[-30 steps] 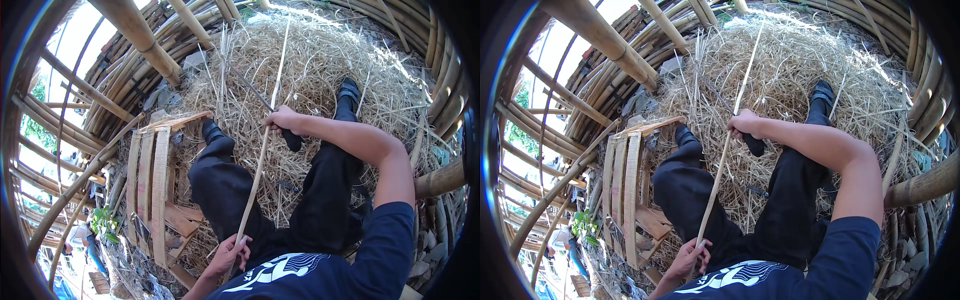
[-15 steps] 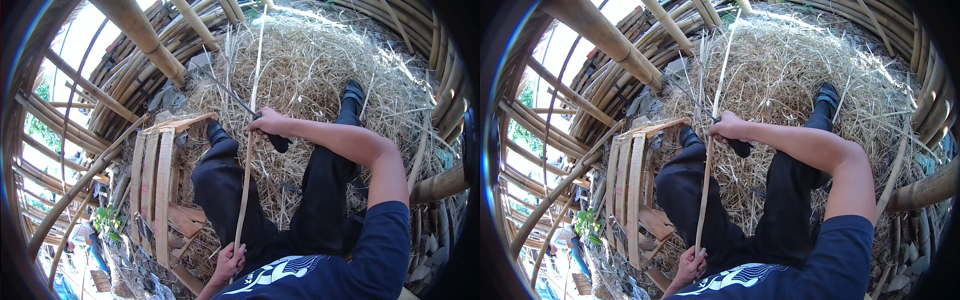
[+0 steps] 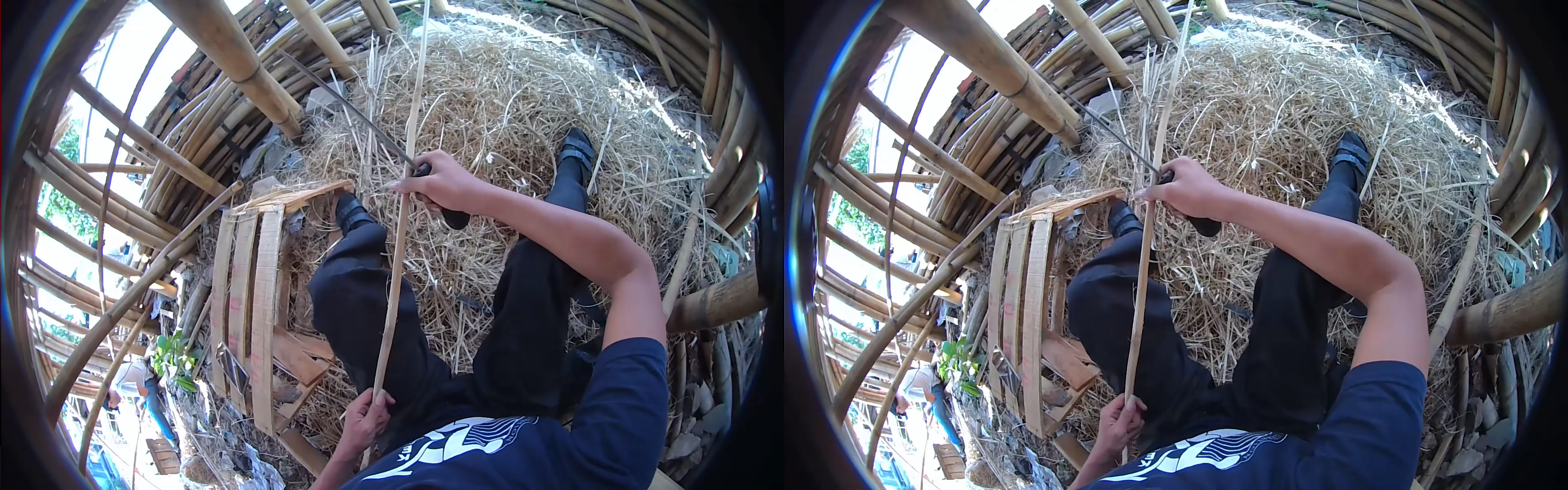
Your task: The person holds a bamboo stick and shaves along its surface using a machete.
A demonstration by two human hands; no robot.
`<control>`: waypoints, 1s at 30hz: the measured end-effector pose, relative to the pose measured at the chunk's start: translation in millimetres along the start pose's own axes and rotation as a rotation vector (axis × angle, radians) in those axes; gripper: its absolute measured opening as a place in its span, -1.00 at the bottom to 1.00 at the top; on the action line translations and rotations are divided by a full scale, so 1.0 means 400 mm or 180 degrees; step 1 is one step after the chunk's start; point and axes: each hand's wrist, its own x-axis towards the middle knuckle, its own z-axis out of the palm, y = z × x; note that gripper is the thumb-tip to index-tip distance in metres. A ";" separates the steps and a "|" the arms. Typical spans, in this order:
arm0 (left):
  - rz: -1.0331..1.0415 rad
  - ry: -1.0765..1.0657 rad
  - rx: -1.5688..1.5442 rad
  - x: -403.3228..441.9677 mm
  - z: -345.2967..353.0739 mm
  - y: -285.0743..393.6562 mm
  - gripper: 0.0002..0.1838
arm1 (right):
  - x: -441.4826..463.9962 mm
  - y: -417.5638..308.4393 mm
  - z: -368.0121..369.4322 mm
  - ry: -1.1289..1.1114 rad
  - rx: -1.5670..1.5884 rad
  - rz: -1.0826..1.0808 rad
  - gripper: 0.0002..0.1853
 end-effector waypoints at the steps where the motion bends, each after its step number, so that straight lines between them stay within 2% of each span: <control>1: -0.0041 -0.0126 -0.0133 0.005 0.004 0.012 -0.75 | -0.005 0.007 -0.007 0.0014 -0.0013 0.0019 -0.75; 4: -0.0071 -0.0279 -0.0071 0.029 0.024 0.042 -0.71 | -0.012 0.029 -0.032 0.0311 0.0813 0.0416 -0.80; 8: -0.0337 -0.0660 -0.0128 0.071 0.031 0.096 -0.71 | -0.022 0.051 -0.082 0.0815 0.0767 0.0792 -0.84; 12: -0.0462 -0.0753 -0.0168 0.109 0.058 0.124 -0.69 | -0.047 0.074 -0.126 0.1084 0.0821 0.0919 -0.87; 18: -0.0333 -0.1145 0.0214 0.157 0.077 0.107 -0.64 | -0.044 0.158 -0.191 0.1016 0.0726 0.1080 -0.85; 24: -0.0096 -0.1144 -0.0253 0.202 0.126 0.086 -0.53 | -0.041 0.168 -0.196 0.1051 0.0762 0.1125 -0.83; 28: -0.0251 -0.1138 -0.0309 0.220 0.153 0.126 -0.57 | -0.044 0.138 -0.190 0.1176 0.0594 0.1046 -0.83; 30: -0.0260 -0.1559 -0.0496 0.237 0.144 0.123 -0.61 | -0.042 0.137 -0.192 0.1220 0.0587 0.1057 -0.82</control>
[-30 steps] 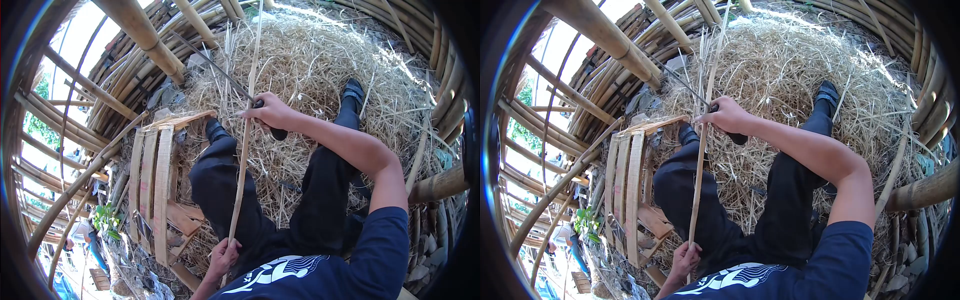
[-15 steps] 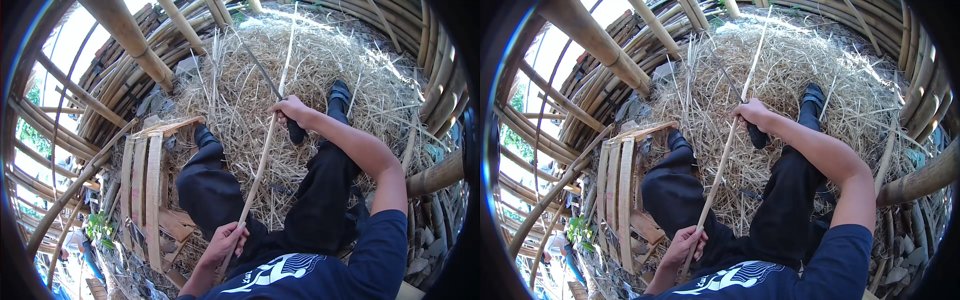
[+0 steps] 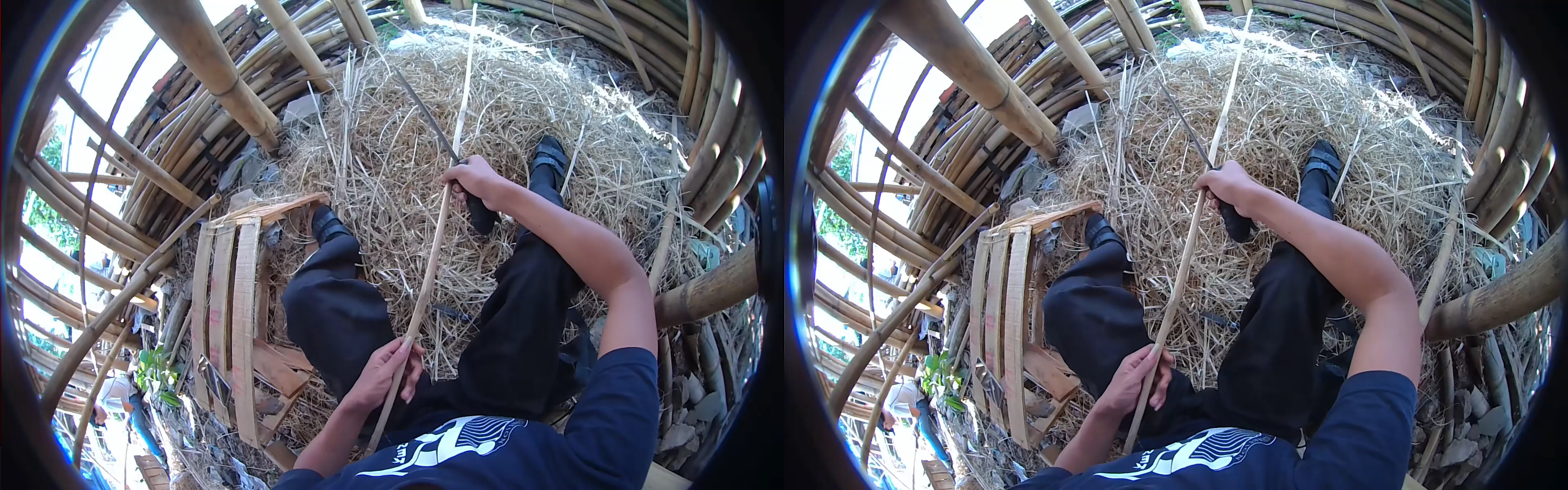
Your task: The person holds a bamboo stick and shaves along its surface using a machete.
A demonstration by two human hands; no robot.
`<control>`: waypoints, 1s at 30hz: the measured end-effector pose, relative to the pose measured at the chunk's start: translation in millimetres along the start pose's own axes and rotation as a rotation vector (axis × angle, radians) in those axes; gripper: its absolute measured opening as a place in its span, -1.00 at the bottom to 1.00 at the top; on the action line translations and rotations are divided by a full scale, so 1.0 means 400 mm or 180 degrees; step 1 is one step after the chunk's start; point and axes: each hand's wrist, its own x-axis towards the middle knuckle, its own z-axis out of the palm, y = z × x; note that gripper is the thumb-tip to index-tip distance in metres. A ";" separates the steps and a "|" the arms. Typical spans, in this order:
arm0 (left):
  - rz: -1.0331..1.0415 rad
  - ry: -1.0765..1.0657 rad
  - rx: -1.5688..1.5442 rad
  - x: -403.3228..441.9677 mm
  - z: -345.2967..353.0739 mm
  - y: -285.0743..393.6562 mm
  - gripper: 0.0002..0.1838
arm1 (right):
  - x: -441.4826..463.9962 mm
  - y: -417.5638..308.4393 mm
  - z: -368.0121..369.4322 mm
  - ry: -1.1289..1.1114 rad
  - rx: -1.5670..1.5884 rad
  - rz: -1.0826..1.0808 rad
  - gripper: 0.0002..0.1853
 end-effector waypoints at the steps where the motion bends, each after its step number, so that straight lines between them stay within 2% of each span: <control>1: 0.0002 -0.0001 0.0002 0.011 -0.009 -0.005 -0.61 | 0.012 0.005 -0.002 0.0007 -0.0029 -0.0078 -0.82; 4: 0.0205 -0.0202 -0.0209 0.036 -0.019 -0.013 -0.68 | 0.022 -0.003 -0.009 -0.0017 0.0009 -0.0231 -0.80; 9: 0.0313 0.0069 -0.0088 0.074 0.005 0.031 -0.68 | 0.046 -0.001 -0.027 0.0145 -0.0106 -0.0322 -0.75; 13: 0.0085 0.0003 -0.0046 0.113 0.019 0.052 -0.69 | 0.088 0.034 -0.050 0.0487 -0.0668 -0.0084 -0.67; 16: -0.0022 0.0001 -0.0262 0.129 0.016 0.044 -0.71 | 0.124 0.068 -0.061 0.0743 -0.1498 0.0406 -0.60; 21: -0.0191 -0.0003 -0.0514 0.125 0.007 0.044 -0.72 | 0.137 0.099 -0.062 0.0583 -0.1676 0.0518 -0.62; 27: -0.0396 0.0042 -0.0789 0.127 0.009 0.033 -0.72 | 0.153 0.122 -0.045 0.0496 -0.2337 0.0689 -0.65; 30: -0.0388 0.0022 -0.0787 0.125 0.005 0.037 -0.72 | 0.149 0.115 -0.042 0.0559 -0.2245 0.0730 -0.63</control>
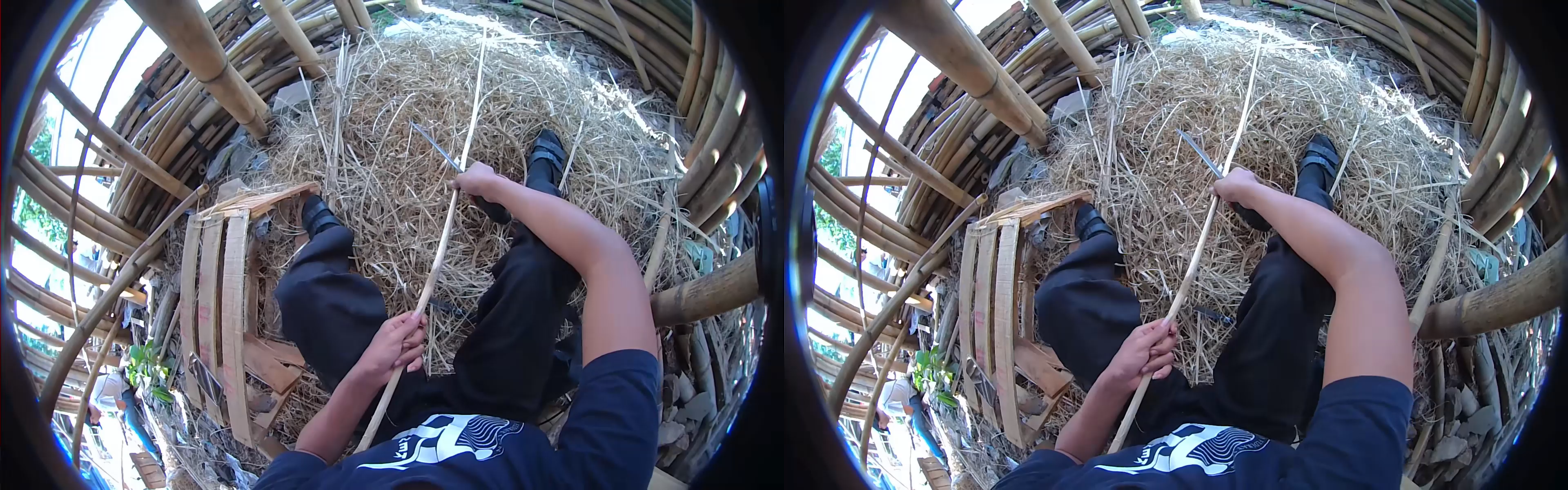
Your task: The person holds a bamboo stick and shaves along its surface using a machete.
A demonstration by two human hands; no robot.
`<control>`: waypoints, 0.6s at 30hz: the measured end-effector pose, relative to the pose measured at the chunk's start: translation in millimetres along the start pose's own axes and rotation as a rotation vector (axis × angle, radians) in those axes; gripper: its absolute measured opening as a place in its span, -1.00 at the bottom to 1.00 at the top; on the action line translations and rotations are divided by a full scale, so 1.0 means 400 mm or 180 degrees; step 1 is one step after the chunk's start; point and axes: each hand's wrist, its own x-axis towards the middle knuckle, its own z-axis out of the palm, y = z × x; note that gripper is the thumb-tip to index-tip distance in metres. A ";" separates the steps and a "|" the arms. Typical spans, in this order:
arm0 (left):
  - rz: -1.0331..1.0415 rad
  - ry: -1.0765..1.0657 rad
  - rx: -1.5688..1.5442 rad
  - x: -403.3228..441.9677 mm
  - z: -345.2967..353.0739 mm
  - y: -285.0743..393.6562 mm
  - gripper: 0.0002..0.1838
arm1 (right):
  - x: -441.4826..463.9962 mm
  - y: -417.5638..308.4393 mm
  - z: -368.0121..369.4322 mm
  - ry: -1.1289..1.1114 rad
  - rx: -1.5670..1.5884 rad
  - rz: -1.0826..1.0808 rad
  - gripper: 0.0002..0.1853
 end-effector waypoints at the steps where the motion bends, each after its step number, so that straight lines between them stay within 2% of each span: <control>1: 0.0023 0.0037 0.0071 -0.001 -0.002 -0.001 -0.72 | -0.001 -0.003 -0.003 -0.0067 -0.0030 -0.0017 -0.61; 5: 0.0162 0.0159 0.0502 -0.012 -0.011 0.014 -0.71 | -0.036 -0.009 -0.031 -0.0097 0.0201 -0.0284 -0.54; 8: 0.0258 0.0180 0.0761 -0.027 -0.013 0.044 -0.70 | -0.046 -0.019 -0.055 0.0119 0.0267 -0.0622 -0.35; 11: 0.0419 0.0260 0.0948 -0.038 -0.008 0.085 -0.70 | -0.086 -0.035 -0.090 0.0195 0.0264 -0.0800 -0.26; 14: 0.0580 0.0217 0.0856 -0.034 -0.005 0.139 -0.72 | -0.113 -0.032 -0.094 0.0348 0.0104 -0.1002 -0.25; 18: 0.0458 0.0157 0.0935 -0.004 0.001 0.203 -0.72 | -0.116 -0.026 -0.085 0.0460 -0.0184 -0.1068 -0.30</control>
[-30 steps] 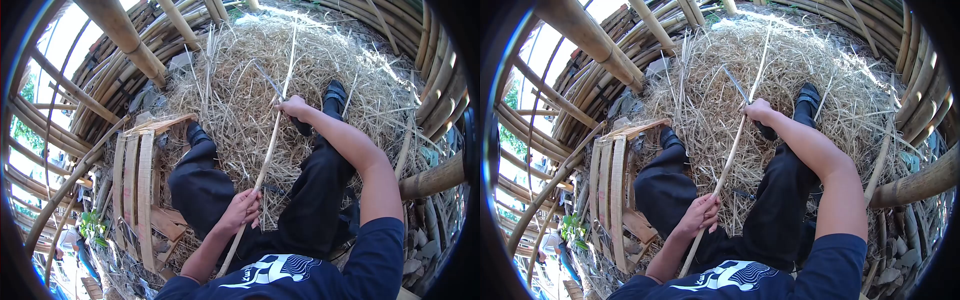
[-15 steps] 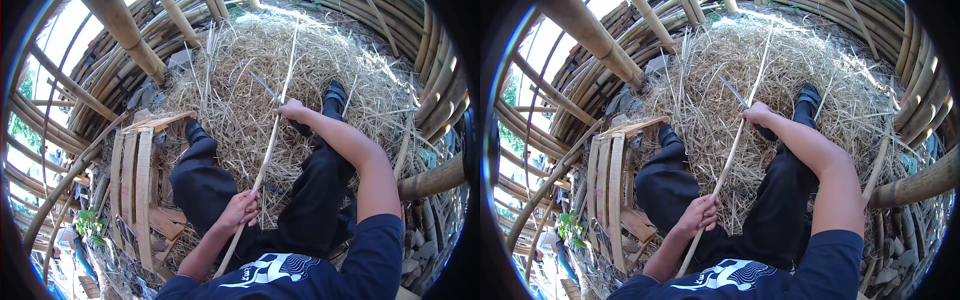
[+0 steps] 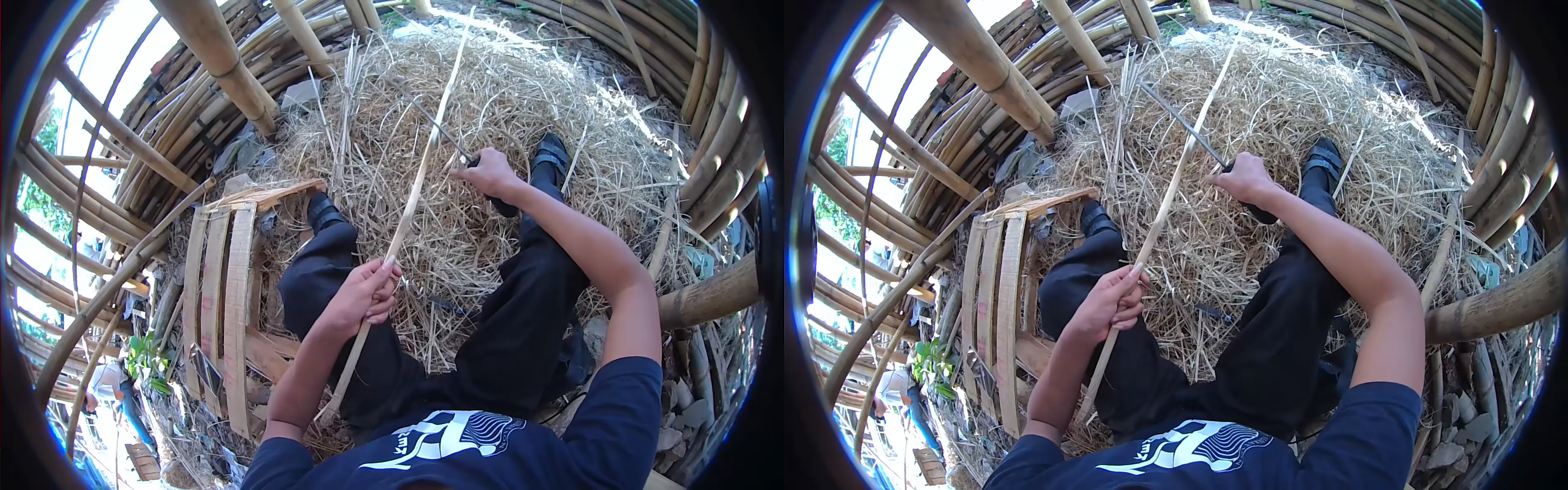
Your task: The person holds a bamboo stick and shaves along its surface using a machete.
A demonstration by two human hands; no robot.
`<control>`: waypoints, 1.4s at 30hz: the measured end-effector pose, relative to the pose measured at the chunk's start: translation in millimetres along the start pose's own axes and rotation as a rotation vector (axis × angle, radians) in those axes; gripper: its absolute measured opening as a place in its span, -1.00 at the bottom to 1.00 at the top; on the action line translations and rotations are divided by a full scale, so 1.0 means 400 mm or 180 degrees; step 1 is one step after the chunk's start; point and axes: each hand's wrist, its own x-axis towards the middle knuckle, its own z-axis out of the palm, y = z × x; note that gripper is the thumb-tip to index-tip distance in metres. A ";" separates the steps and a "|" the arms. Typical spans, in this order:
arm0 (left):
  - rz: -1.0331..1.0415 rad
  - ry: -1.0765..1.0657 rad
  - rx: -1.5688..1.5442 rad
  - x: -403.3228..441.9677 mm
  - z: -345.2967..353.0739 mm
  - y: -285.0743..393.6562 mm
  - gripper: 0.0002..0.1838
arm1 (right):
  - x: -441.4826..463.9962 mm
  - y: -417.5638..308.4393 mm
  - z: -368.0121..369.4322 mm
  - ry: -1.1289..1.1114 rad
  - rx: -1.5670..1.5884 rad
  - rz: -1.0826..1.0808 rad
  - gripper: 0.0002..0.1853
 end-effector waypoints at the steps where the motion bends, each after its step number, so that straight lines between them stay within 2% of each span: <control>1: 0.0011 -0.0017 0.0010 0.008 -0.001 0.013 -0.72 | -0.010 -0.009 -0.008 0.0023 -0.0004 -0.0001 -0.30; 9: 0.0075 -0.0259 -0.0196 0.042 -0.028 0.067 -0.70 | -0.058 -0.025 -0.029 0.0037 -0.0411 -0.0404 -0.53; 11: 0.0093 -0.0562 -0.0478 0.042 -0.020 0.059 -0.68 | -0.081 -0.037 -0.035 0.0161 -0.0542 -0.0775 -0.56; 15: 0.0117 -0.0470 -0.0473 0.045 -0.017 0.041 -0.70 | -0.096 -0.015 -0.036 -0.0090 -0.0777 -0.1193 -0.67; 19: -0.0051 -0.0292 -0.0380 0.045 0.000 0.001 -0.73 | -0.100 0.007 -0.041 -0.0303 -0.1384 -0.1027 -0.68; 24: -0.0147 -0.0221 -0.0397 0.047 0.007 -0.012 -0.77 | -0.110 0.020 -0.039 -0.0156 -0.1360 -0.1055 -0.66; 26: -0.0137 -0.0236 -0.0448 0.048 0.007 -0.012 -0.78 | -0.135 -0.012 -0.047 -0.0363 -0.1233 -0.0710 -0.64; 29: -0.0131 -0.0073 -0.0313 0.045 0.013 -0.006 -0.78 | -0.172 -0.043 -0.043 -0.0646 -0.1135 -0.0964 -0.60; 35: -0.0165 -0.0047 -0.0518 0.028 0.011 -0.014 -0.76 | -0.180 -0.043 0.005 -0.0646 -0.1382 -0.1250 -0.69; 37: -0.0129 -0.0107 -0.0502 0.025 0.007 -0.017 -0.76 | -0.149 -0.005 0.008 -0.0410 -0.1172 -0.0983 -0.70; 38: -0.0129 -0.0118 -0.0497 0.023 0.005 -0.019 -0.76 | -0.127 0.014 0.006 -0.0202 -0.1281 -0.1097 -0.70; 39: -0.0131 -0.0091 -0.0426 0.021 0.003 -0.021 -0.76 | -0.128 -0.014 -0.020 -0.0393 -0.1220 -0.0459 -0.70; 42: -0.0136 -0.0073 -0.0301 0.017 -0.006 -0.018 -0.76 | -0.117 0.008 -0.024 -0.0260 -0.1184 -0.0409 -0.70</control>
